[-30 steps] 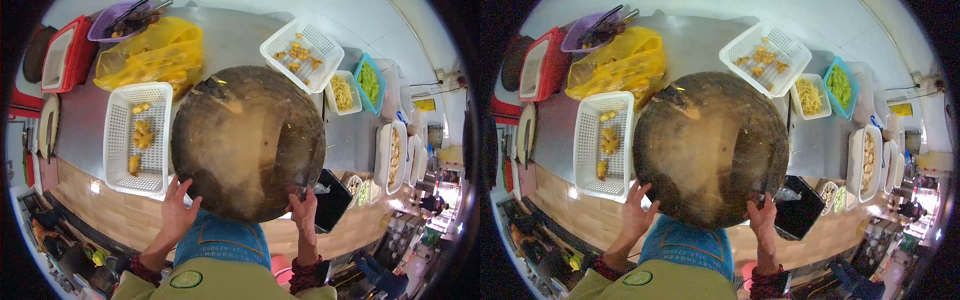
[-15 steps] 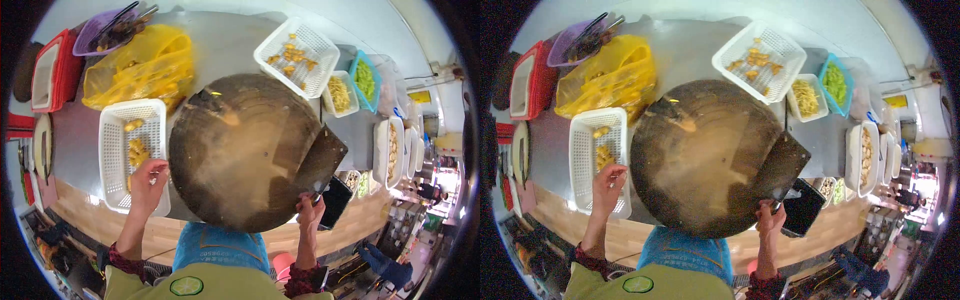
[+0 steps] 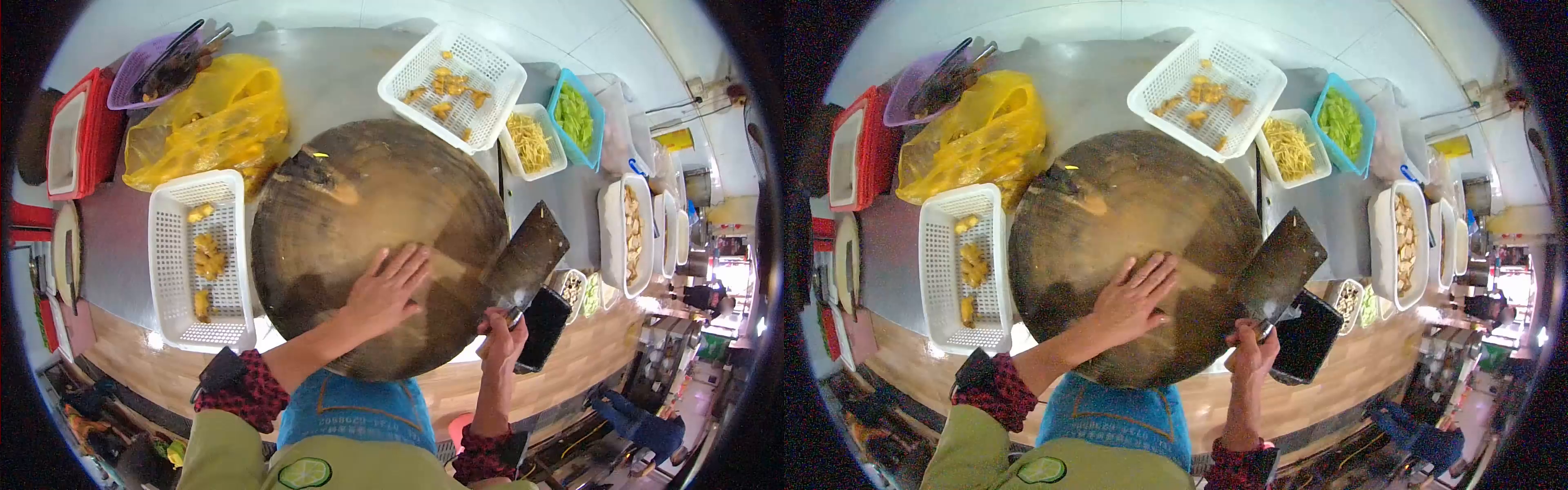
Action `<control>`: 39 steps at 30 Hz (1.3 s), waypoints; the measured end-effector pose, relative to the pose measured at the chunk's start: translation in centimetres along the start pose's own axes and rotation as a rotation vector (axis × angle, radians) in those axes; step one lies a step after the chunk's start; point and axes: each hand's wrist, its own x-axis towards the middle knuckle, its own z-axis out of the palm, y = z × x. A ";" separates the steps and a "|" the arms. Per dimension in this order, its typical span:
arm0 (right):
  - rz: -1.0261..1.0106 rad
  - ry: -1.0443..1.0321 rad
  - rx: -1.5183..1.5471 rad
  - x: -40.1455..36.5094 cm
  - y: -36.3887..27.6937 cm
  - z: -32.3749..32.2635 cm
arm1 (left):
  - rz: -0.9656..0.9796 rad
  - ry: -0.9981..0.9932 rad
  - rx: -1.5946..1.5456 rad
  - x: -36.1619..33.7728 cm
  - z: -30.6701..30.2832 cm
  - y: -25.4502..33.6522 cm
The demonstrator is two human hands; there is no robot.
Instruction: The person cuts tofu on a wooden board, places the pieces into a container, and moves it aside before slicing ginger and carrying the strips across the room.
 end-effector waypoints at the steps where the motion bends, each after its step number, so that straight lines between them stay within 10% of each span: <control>1: 0.009 0.004 -0.012 -0.1 0.3 -0.8 | 0.002 -0.012 0.006 -0.5 -0.1 0.1; 15: 0.063 -0.216 0.003 -2.1 0.5 -1.0 | -0.283 -0.215 0.041 -13.8 -6.1 0.9; 21: 0.049 -0.329 -0.117 -2.6 0.1 3.8 | -0.834 0.353 -0.052 -19.1 -9.9 -7.8; 27: 0.123 -0.243 -0.266 -3.3 0.4 6.8 | -0.907 0.265 0.028 -20.7 -10.1 -16.0; 30: -0.149 -0.214 -0.616 -1.0 7.4 4.0 | -0.763 0.381 0.063 -21.3 -7.5 -17.9; 39: -0.106 -0.132 -0.857 -2.5 2.2 7.5 | -0.847 0.675 -0.718 -23.1 -4.2 -25.8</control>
